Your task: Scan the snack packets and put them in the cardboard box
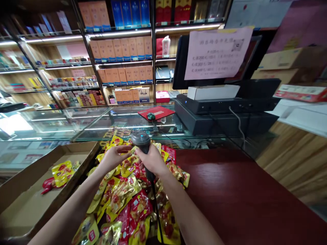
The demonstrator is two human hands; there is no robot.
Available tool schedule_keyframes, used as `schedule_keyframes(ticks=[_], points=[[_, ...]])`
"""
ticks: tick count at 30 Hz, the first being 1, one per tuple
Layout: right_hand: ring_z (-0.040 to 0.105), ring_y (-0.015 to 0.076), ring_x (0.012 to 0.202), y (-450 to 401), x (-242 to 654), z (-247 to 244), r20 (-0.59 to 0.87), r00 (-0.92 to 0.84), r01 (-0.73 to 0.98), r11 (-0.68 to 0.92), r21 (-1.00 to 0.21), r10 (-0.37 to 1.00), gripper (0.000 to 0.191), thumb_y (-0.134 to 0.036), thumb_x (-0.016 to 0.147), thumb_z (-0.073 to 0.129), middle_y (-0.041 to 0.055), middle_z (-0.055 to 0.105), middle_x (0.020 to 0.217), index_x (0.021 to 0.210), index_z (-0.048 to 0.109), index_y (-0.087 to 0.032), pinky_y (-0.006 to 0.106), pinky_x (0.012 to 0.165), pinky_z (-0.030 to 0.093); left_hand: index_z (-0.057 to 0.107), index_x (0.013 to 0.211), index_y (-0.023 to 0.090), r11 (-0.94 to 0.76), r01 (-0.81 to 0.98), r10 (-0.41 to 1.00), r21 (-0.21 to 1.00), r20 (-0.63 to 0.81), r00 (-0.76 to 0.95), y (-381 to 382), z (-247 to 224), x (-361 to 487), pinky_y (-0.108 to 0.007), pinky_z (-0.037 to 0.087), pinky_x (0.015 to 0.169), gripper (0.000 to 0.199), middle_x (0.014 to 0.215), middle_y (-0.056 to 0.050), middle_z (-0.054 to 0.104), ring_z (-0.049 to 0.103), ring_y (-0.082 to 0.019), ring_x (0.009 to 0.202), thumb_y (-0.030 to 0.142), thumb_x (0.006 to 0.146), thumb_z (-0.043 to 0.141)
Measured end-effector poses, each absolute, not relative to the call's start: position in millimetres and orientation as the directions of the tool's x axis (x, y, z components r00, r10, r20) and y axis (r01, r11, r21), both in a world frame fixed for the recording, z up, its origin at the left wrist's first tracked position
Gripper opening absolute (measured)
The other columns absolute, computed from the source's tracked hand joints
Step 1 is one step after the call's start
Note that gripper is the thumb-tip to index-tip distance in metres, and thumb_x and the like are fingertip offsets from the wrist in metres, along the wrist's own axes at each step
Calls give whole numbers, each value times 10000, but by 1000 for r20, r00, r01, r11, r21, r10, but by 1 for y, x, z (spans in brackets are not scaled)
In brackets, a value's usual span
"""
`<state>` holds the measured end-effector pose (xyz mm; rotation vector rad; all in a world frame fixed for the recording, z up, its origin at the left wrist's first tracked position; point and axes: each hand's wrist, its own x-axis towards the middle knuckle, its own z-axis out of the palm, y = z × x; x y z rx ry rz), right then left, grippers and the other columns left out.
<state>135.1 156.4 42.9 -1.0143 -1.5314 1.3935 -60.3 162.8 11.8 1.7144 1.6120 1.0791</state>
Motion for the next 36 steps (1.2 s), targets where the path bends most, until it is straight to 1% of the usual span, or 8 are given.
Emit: schedule_keyframes(ticks=[4,10,15,18,22,27,31,36], points=[[540,115,369,163,143,47,24,-324,19,32,-999,946,182,-336,806,577,-16,593,576,872,560,-167,230,371,428,716,1064,211,-123,708,975,695,219,-46,172,5,-43,-350,467,828,423,1063,-106,704,644,-288,977,394,682,705],[536,129,362,166,142,47,-9,-317,52,8,-999,948,193,-344,809,561,-16,581,548,890,560,-169,247,372,429,645,1175,222,-130,917,983,378,171,68,173,0,-28,-339,422,827,551,1156,-134,636,593,-297,1031,463,681,692],[545,136,376,166,135,41,-13,-325,81,14,-997,945,193,-316,802,565,-19,578,549,934,559,-175,252,376,439,640,1108,191,-104,956,984,276,168,58,177,-4,-20,-325,420,773,433,1030,-144,640,599,-278,962,376,716,659],[542,130,369,165,132,37,-10,-341,104,27,-994,940,196,-328,797,576,-19,579,550,913,557,-172,245,373,440,680,924,163,-107,967,980,229,188,64,176,-1,-15,-311,406,694,236,886,-149,659,623,-267,840,285,738,599],[545,128,379,163,131,34,16,-350,98,53,-994,937,205,-348,797,589,-12,593,572,900,564,-173,249,378,456,683,680,182,-39,935,976,353,214,-40,172,15,-23,-279,342,580,178,646,-96,644,596,-212,627,293,749,563],[564,144,388,157,130,38,-5,-359,110,37,-993,933,228,-403,814,585,-9,584,556,876,566,-184,253,366,445,620,540,142,-77,713,945,697,279,-171,173,36,-60,-227,267,500,374,474,11,485,464,-113,484,443,756,567],[553,139,377,150,125,43,-11,-384,89,25,-996,923,214,-394,812,597,-13,582,539,856,545,-191,253,371,442,667,702,151,-25,287,964,958,99,-245,175,41,-86,-199,354,498,382,558,29,520,471,-94,506,530,659,671],[559,141,382,141,117,42,-23,-410,111,25,-994,912,197,-373,813,602,-6,589,546,863,540,-192,257,382,433,625,807,176,128,-95,981,987,-139,-132,177,33,-103,-184,395,459,435,605,51,475,469,-64,488,501,568,790]])
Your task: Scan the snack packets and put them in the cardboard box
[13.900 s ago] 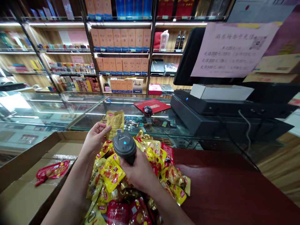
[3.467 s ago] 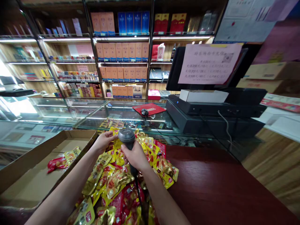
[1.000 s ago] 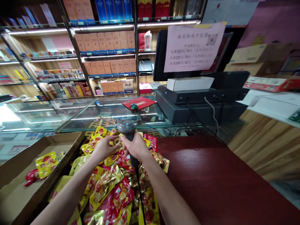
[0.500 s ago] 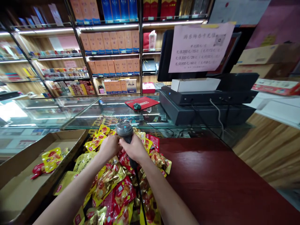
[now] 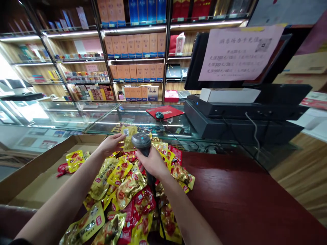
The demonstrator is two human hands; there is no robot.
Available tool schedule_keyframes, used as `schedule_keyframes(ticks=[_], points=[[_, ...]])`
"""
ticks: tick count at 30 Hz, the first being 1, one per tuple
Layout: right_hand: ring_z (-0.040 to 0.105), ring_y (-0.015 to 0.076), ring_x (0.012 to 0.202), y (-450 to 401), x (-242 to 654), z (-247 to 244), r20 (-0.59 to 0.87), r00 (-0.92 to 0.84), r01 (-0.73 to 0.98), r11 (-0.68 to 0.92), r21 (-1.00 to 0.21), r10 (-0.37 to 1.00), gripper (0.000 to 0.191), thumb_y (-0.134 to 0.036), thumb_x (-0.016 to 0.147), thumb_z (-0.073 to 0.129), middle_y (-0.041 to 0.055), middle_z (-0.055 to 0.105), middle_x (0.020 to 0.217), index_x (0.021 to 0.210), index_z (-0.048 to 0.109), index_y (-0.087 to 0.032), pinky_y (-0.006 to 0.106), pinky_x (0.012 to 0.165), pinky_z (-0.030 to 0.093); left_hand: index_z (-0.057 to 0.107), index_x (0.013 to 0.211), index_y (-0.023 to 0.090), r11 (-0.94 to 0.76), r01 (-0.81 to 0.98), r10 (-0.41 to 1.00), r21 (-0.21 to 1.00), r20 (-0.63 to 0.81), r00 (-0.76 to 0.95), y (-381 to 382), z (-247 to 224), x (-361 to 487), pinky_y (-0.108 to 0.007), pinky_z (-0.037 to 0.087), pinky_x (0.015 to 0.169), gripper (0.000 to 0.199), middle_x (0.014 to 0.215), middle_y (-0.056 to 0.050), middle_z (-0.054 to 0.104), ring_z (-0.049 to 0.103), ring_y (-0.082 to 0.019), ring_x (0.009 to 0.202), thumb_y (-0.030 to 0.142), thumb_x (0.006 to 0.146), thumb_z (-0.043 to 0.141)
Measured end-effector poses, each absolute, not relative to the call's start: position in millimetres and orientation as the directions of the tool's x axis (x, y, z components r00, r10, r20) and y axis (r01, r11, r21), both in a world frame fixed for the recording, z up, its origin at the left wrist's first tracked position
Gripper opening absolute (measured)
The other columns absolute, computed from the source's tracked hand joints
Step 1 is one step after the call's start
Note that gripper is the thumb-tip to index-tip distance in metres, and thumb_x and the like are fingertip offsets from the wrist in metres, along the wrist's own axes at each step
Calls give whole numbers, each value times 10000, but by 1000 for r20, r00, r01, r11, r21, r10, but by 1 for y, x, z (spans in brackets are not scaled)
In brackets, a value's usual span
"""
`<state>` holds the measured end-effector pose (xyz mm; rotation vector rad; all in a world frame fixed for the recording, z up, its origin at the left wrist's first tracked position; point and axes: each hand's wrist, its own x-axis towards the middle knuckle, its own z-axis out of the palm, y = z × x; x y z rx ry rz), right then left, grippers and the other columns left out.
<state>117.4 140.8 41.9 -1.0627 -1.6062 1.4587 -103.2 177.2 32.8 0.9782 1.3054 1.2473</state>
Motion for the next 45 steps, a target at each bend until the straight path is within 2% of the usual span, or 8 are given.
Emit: schedule_keyframes(ticks=[4,7,11,15,21,29,36,45], points=[[575,146,398,135,112,40,-19,-449,120,40,-992,894,205,-386,821,595,2,597,557,860,544,-192,256,388,433,573,831,199,238,-250,968,939,-250,-19,180,23,-109,-212,454,481,427,637,66,490,484,-59,489,422,569,827],[566,140,389,133,109,39,-14,-469,111,44,-993,883,185,-371,828,581,-5,594,565,866,527,-198,258,382,439,576,855,203,250,-293,967,923,-253,30,180,18,-109,-191,430,458,426,665,67,535,461,-40,459,333,555,849],[563,140,384,132,109,37,-13,-482,114,48,-992,876,151,-340,836,559,-7,591,571,853,515,-197,253,373,432,633,912,178,202,-225,978,953,-207,2,178,13,-103,-157,363,431,480,667,45,579,439,-25,452,277,507,870],[561,139,381,130,108,37,-8,-479,120,57,-991,878,144,-328,833,551,-9,589,568,825,503,-193,257,379,444,657,879,150,137,-169,986,976,-151,-74,175,10,-96,-151,296,409,490,696,27,619,411,-7,435,321,474,874],[547,126,380,126,106,43,-9,-451,106,43,-993,892,131,-284,809,568,-21,593,580,863,490,-193,255,381,462,650,803,148,127,-123,985,984,-140,-99,176,9,-94,-159,330,447,470,702,5,647,474,-27,470,322,433,880],[524,117,359,127,105,37,-2,-452,94,46,-994,892,161,-315,807,580,-30,582,570,869,495,-194,262,379,460,623,733,144,127,-122,988,984,-137,-73,175,9,-90,-165,280,422,432,636,23,631,410,-16,423,297,419,877],[548,133,377,129,105,32,3,-456,150,80,-986,890,154,-338,830,550,-18,570,546,816,492,-196,265,392,452,632,723,143,124,-120,989,985,-132,-64,176,8,-89,-172,291,434,416,629,20,632,444,-30,444,287,417,874],[543,135,385,127,105,35,1,-447,147,75,-986,895,152,-339,818,551,-32,544,539,817,487,-201,270,398,462,629,723,141,121,-103,990,987,-128,-60,174,11,-88,-171,288,420,406,603,32,609,417,-22,422,278,427,871]])
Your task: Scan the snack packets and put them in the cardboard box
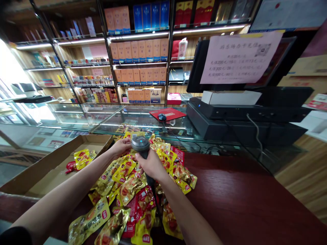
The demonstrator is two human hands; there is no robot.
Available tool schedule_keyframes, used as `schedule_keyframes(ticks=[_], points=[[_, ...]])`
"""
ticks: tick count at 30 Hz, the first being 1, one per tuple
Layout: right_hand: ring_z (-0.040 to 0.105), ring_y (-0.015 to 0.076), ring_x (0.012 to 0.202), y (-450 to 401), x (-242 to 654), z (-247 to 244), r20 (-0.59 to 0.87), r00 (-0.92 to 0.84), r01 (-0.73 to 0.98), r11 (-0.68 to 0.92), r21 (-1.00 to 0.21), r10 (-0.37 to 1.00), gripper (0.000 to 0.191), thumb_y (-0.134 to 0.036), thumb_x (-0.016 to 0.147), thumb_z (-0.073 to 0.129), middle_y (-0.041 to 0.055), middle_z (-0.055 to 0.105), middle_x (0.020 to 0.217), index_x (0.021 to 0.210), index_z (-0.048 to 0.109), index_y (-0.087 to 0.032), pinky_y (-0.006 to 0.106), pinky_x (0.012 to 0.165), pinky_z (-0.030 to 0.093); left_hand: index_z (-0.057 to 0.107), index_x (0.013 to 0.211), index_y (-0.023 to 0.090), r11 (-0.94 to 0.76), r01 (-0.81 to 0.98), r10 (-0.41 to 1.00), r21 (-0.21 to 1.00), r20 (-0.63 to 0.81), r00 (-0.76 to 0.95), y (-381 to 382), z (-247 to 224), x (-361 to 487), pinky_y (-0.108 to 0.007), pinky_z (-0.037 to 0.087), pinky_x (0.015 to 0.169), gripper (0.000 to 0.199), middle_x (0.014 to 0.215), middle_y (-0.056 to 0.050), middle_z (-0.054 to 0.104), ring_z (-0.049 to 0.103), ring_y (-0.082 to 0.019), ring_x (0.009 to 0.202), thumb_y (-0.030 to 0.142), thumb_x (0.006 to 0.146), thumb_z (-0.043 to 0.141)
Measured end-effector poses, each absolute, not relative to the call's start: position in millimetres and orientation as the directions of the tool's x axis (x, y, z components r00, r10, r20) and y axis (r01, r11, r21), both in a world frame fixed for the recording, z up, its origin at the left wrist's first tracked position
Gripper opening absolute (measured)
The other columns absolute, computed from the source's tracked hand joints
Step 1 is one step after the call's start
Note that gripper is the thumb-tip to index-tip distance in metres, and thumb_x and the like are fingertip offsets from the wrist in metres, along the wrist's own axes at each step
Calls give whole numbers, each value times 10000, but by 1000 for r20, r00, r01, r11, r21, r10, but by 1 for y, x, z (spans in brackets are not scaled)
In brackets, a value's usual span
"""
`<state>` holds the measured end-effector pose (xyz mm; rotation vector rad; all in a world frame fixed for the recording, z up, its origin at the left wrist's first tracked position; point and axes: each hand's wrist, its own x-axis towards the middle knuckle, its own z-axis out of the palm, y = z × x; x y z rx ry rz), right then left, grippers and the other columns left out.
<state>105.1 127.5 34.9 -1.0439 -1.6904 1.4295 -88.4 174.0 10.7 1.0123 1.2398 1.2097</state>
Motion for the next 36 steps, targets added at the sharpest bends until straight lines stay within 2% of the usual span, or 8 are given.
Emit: schedule_keyframes(ticks=[8,14,20,26,36], points=[[538,133,385,128,106,34,2,-446,144,74,-987,895,165,-352,823,538,-38,532,535,837,482,-197,268,397,466,627,739,146,125,-89,990,988,-130,-54,177,5,-91,-169,293,421,398,624,16,615,428,-27,425,276,447,864],[539,131,387,129,106,35,13,-454,139,86,-986,891,159,-340,818,545,-45,522,524,836,481,-196,263,395,468,645,794,121,64,-34,998,997,-63,26,175,8,-90,-175,275,418,347,666,-14,624,419,-31,441,304,554,817],[520,125,370,126,106,39,-3,-446,113,53,-992,895,159,-328,804,572,-49,520,510,832,485,-198,258,385,455,613,748,153,125,-65,991,990,-128,-41,175,7,-92,-165,285,422,406,620,22,602,415,-29,430,293,455,856],[540,133,375,127,105,35,-6,-444,122,54,-991,896,181,-355,807,585,-36,549,523,820,490,-202,265,389,457,644,772,155,124,-84,991,989,-128,-39,171,9,-97,-167,267,421,416,654,22,623,399,-17,420,317,458,862],[541,117,368,115,76,44,-21,-443,139,46,-989,896,214,-363,798,620,-49,536,486,821,502,-186,229,373,448,695,837,146,41,-54,995,998,-45,-85,142,37,-140,-173,355,488,421,749,-22,694,545,-61,541,345,505,859]])
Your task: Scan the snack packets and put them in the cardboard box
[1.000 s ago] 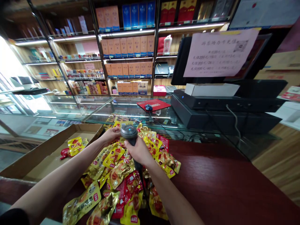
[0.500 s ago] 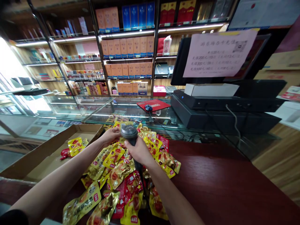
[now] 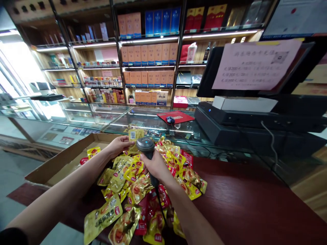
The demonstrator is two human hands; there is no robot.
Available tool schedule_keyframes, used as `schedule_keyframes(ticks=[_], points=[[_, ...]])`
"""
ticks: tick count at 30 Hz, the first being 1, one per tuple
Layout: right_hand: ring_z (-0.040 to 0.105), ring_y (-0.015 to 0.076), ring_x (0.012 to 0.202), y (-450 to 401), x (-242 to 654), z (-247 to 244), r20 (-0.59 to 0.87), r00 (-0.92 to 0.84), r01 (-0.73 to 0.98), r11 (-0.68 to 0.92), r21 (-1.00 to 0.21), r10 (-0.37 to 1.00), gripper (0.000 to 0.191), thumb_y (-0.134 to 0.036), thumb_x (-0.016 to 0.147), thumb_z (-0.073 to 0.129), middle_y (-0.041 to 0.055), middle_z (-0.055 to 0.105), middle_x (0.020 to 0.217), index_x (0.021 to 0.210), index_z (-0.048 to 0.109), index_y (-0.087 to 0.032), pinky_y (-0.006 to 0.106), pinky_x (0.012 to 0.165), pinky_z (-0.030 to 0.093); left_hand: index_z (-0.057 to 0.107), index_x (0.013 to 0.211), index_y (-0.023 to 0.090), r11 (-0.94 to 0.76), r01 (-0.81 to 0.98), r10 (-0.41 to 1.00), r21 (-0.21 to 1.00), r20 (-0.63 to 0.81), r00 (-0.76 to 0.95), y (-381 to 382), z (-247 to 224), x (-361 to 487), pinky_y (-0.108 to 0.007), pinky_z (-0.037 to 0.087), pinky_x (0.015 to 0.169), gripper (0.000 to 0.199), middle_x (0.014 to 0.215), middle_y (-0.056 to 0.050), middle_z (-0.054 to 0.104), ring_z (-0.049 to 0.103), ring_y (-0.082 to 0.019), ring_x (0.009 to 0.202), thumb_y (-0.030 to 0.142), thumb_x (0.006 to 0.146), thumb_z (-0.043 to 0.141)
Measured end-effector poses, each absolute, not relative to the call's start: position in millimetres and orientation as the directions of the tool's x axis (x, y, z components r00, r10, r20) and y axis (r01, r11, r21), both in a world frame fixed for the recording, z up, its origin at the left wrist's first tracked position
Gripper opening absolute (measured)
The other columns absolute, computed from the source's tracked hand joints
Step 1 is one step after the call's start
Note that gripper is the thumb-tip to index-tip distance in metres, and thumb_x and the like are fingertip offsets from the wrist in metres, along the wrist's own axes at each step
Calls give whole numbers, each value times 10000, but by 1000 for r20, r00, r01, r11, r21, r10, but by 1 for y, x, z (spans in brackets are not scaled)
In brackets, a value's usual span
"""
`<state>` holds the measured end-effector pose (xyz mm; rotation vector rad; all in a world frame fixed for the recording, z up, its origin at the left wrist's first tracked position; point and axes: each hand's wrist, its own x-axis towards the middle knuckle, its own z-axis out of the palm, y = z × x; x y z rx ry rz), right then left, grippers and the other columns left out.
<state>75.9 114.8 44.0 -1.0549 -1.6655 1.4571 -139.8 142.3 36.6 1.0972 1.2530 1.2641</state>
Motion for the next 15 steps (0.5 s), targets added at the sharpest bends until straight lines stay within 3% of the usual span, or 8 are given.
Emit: schedule_keyframes(ticks=[6,15], points=[[548,113,377,103,31,60,7,-537,119,84,-989,844,220,-369,803,605,-45,550,524,876,520,-180,220,363,452,697,938,146,8,-89,984,996,-23,-176,111,54,-200,-245,505,651,492,915,-77,724,661,-151,723,333,514,863],[535,112,382,79,-44,74,25,-642,117,130,-985,767,180,-309,789,614,-49,537,522,860,507,-182,245,383,488,701,953,145,-41,-78,931,996,10,-364,63,60,-292,-279,551,734,498,1003,-103,719,690,-186,817,320,516,866]])
